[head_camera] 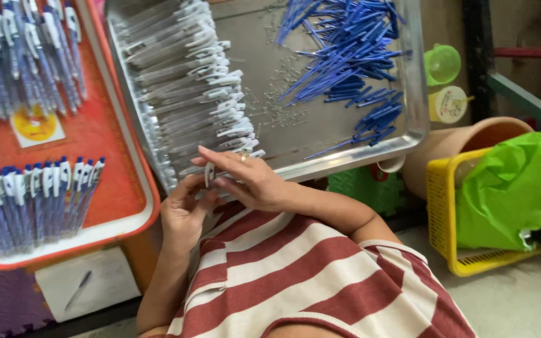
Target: The person assembles pens by hand, picking up clear plastic barrels, inserting blue ink cartridges, and attaching blue caps, before placing the finished pens onto a red tray.
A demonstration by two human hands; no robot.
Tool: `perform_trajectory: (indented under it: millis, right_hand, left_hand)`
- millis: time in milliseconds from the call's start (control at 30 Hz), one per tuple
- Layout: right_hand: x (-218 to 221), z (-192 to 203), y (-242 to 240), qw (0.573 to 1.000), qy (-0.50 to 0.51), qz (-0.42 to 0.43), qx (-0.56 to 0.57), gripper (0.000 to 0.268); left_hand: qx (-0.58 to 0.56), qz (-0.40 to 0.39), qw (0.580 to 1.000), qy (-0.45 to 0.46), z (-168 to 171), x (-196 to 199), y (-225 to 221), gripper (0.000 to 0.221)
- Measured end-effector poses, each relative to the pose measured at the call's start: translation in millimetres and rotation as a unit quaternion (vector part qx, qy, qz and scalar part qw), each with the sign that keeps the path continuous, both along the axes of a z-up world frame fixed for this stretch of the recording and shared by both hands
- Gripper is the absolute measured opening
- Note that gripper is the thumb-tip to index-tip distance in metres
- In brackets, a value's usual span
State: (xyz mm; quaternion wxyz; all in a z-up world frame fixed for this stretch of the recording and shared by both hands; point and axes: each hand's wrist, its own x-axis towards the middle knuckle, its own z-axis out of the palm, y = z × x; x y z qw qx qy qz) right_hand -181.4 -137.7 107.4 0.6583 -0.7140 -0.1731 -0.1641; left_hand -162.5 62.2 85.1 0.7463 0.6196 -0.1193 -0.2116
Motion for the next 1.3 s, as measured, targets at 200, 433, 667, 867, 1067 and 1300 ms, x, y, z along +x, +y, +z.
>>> perform_trajectory:
  millis: [200,433,667,867,1067,1300]
  right_hand:
    - [-27,-74,-109,0.963,0.118,-0.003,0.243,0.045]
    - [-48,-38,-239,0.820,0.100,-0.265,-0.497,0.016]
    - [-42,-44,-251,0.771,0.138,-0.226,-0.579,0.023]
    - [-49,30,-178,0.928,0.116,-0.149,-0.322,0.012]
    - [-23,49,-113,0.954,-0.019,-0.093,-0.285,0.011]
    - [-17,49,-84,0.989,-0.006,-0.047,-0.141,0.009]
  left_hand:
    - [-0.014,0.011,1.000,0.022,-1,-4,-1,0.025]
    - [-0.018,0.026,0.999,0.031,3,-2,-8,0.028]
    - [-0.032,0.021,0.999,0.031,9,-2,-10,0.027]
    - [-0.040,-0.006,0.999,-0.011,23,9,-35,0.030]
    - [-0.116,0.005,0.993,-0.006,36,10,-78,0.041]
    - [-0.102,0.044,0.994,0.000,38,13,-73,0.024]
